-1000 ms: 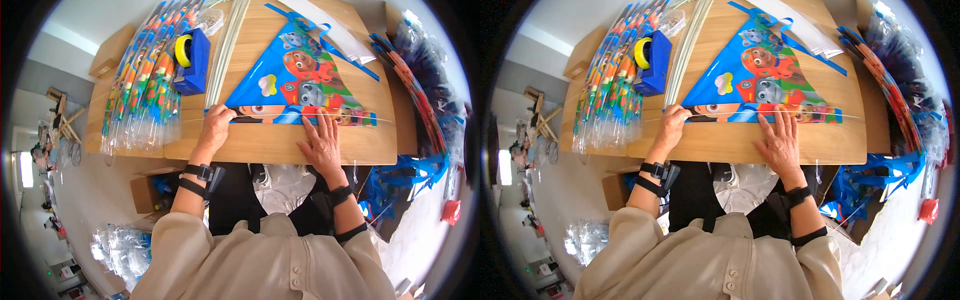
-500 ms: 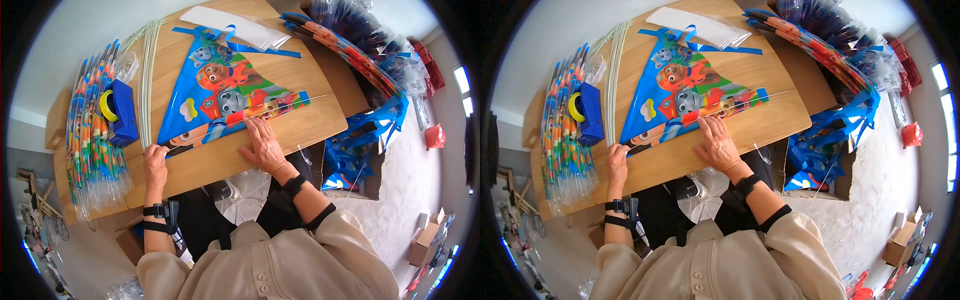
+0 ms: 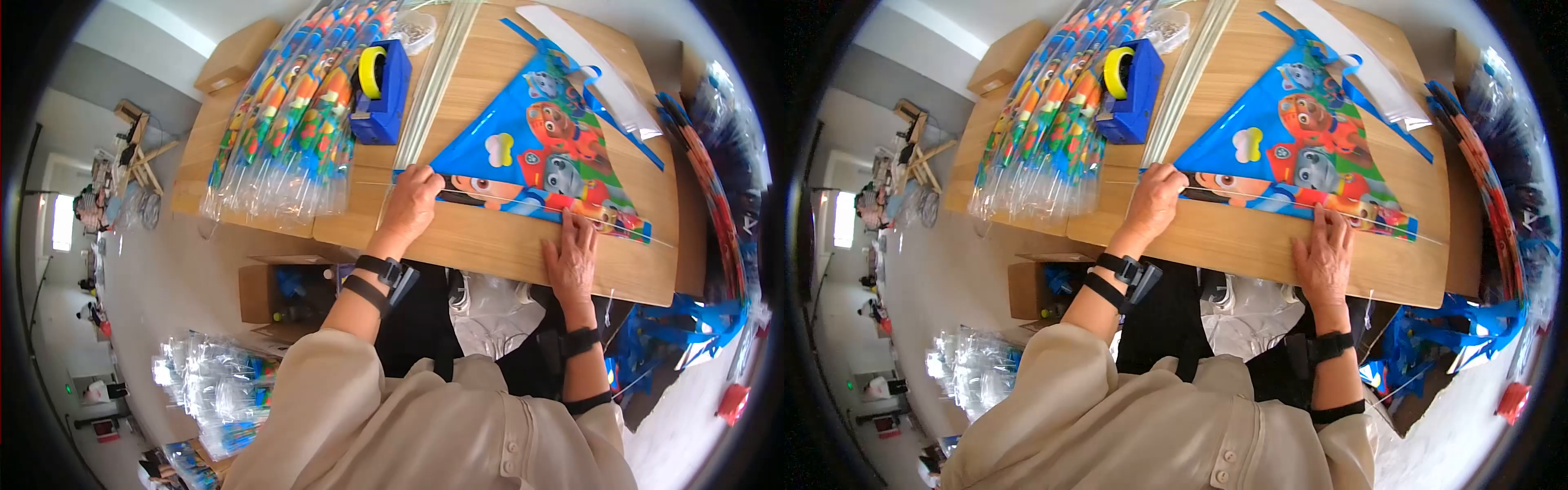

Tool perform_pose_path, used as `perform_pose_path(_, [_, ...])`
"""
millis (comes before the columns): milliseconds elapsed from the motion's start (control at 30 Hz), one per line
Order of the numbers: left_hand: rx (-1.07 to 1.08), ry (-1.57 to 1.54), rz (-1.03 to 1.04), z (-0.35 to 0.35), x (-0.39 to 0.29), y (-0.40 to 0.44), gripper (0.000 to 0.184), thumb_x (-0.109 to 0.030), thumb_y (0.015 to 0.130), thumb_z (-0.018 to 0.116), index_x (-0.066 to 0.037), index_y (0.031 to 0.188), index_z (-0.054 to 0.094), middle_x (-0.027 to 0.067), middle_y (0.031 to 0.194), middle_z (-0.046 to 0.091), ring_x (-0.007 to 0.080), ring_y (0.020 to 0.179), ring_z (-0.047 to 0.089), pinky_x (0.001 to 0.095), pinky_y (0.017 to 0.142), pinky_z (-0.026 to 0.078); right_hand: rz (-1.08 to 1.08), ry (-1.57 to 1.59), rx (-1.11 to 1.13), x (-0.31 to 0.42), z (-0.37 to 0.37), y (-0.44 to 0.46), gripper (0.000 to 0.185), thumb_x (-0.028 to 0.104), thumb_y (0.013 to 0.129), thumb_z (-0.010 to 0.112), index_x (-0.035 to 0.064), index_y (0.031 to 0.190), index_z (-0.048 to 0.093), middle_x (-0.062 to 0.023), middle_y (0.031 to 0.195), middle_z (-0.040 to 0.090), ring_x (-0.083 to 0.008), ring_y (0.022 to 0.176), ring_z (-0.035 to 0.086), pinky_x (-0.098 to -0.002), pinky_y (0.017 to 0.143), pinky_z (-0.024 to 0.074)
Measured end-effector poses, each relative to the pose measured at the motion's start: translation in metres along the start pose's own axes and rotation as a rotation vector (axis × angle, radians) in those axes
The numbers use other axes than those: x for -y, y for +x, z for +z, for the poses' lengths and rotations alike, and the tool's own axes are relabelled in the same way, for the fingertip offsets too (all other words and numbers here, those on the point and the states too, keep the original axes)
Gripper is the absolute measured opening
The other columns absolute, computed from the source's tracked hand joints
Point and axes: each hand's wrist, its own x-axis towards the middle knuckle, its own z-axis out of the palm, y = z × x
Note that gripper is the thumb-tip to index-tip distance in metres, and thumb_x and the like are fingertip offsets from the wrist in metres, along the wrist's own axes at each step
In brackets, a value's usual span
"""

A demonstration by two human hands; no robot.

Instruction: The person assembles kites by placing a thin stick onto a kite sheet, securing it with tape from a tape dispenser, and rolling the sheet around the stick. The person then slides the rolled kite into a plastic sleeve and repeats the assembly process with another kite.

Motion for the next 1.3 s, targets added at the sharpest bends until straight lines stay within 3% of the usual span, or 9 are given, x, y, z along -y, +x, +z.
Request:
perform_pose_path(167, [-0.026, 0.115, 0.004, -0.008, -0.004, 0.005, 0.017, 0.008, 0.071, 0.059, -0.005, 0.081, 0.058, 0.0096, 0.082, 0.055, 0.0333, 0.086, 0.054, 0.0426, 0.073, 0.044, 0.01, -0.014, -0.011, 0.004, 0.0, 0.001, 0.063, 0.016, 0.078, 0.066, 0.0004, 0.135, 0.045, -0.016, 0.125, 0.045, -0.0371, 0.119, 0.042, -0.0462, 0.103, 0.0359])
perform_pose_path(300, [-0.588, 0.041, -0.19, -0.045, 0.023, 0.031, 0.017, 0.007, 0.075, 0.058, -0.004, 0.088, 0.059, 0.0137, 0.086, 0.059, 0.0338, 0.086, 0.056, 0.0411, 0.075, 0.044, 0.017, -0.033, 0.004, 0.005, -0.001, 0.001, 0.062, 0.017, 0.079, 0.065, -0.0003, 0.135, 0.045, -0.0163, 0.125, 0.044, -0.0373, 0.119, 0.042, -0.0466, 0.103, 0.0358])
perform_pose_path(367, [-0.667, 0.027, -0.361, -0.062, 0.069, 0.047, 0.016, 0.003, 0.079, 0.057, -0.002, 0.092, 0.063, 0.0158, 0.085, 0.063, 0.0344, 0.083, 0.06, 0.0413, 0.076, 0.046, 0.014, -0.019, 0.005, 0.006, -0.002, 0.001, 0.062, 0.016, 0.079, 0.065, -0.0005, 0.135, 0.045, -0.0163, 0.125, 0.044, -0.0371, 0.119, 0.041, -0.0464, 0.103, 0.0356])
perform_pose_path(500, [-0.334, -0.387, -0.698, -0.088, 0.111, 0.08, 0.021, 0.002, 0.072, 0.061, 0.005, 0.093, 0.067, 0.0166, 0.085, 0.069, 0.0281, 0.08, 0.065, 0.0364, 0.071, 0.049, 0.024, -0.021, 0.015, 0.006, -0.002, 0.002, 0.062, 0.016, 0.08, 0.065, -0.0007, 0.135, 0.044, -0.0159, 0.125, 0.044, -0.0369, 0.119, 0.041, -0.0458, 0.103, 0.0353])
perform_pose_path(700, [-0.1, -0.546, -1.007, -0.103, 0.101, 0.102, 0.028, -0.002, 0.073, 0.068, 0.0, 0.101, 0.065, 0.0072, 0.083, 0.064, 0.0156, 0.07, 0.058, 0.0317, 0.063, 0.045, 0.047, -0.009, 0.023, 0.007, -0.003, 0.001, 0.062, 0.016, 0.079, 0.065, -0.0009, 0.135, 0.044, -0.0155, 0.125, 0.044, -0.0368, 0.119, 0.041, -0.0456, 0.103, 0.0352])
perform_pose_path(833, [-0.205, -0.732, -1.049, -0.101, 0.094, 0.1, 0.023, -0.001, 0.073, 0.066, -0.001, 0.096, 0.064, 0.0022, 0.073, 0.058, 0.0139, 0.063, 0.054, 0.0373, 0.064, 0.047, 0.047, -0.019, 0.025, 0.005, -0.001, 0.001, 0.063, 0.017, 0.078, 0.064, -0.0009, 0.136, 0.044, -0.0157, 0.125, 0.043, -0.0367, 0.119, 0.041, -0.0455, 0.104, 0.035])
perform_pose_path(933, [-0.347, -1.082, -0.975, -0.104, 0.099, 0.084, 0.014, 0.004, 0.068, 0.063, -0.007, 0.07, 0.056, 0.0009, 0.065, 0.05, 0.0135, 0.054, 0.045, 0.0362, 0.06, 0.05, 0.031, -0.027, 0.011, 0.004, -0.001, 0.001, 0.064, 0.017, 0.078, 0.064, -0.0009, 0.136, 0.044, -0.0159, 0.125, 0.043, -0.0367, 0.119, 0.041, -0.0453, 0.104, 0.035])
perform_pose_path(1100, [-0.521, -1.206, -0.854, -0.09, 0.091, 0.063, 0.013, 0.007, 0.069, 0.061, -0.003, 0.068, 0.054, 0.0024, 0.063, 0.049, 0.0135, 0.053, 0.046, 0.0428, 0.066, 0.055, 0.032, -0.022, 0.012, 0.006, -0.003, 0.001, 0.063, 0.017, 0.078, 0.064, -0.001, 0.136, 0.044, -0.0163, 0.126, 0.043, -0.0367, 0.119, 0.041, -0.0452, 0.104, 0.0349])
perform_pose_path(1300, [-0.602, -1.166, -1.181, -0.081, 0.086, 0.06, 0.013, 0.009, 0.069, 0.061, -0.002, 0.066, 0.053, 0.0056, 0.061, 0.051, 0.0122, 0.046, 0.044, 0.031, 0.047, 0.043, 0.03, -0.007, 0.017, 0.006, -0.004, 0.001, 0.063, 0.016, 0.078, 0.063, -0.0007, 0.136, 0.044, -0.0164, 0.126, 0.043, -0.0365, 0.119, 0.041, -0.0451, 0.104, 0.0349])
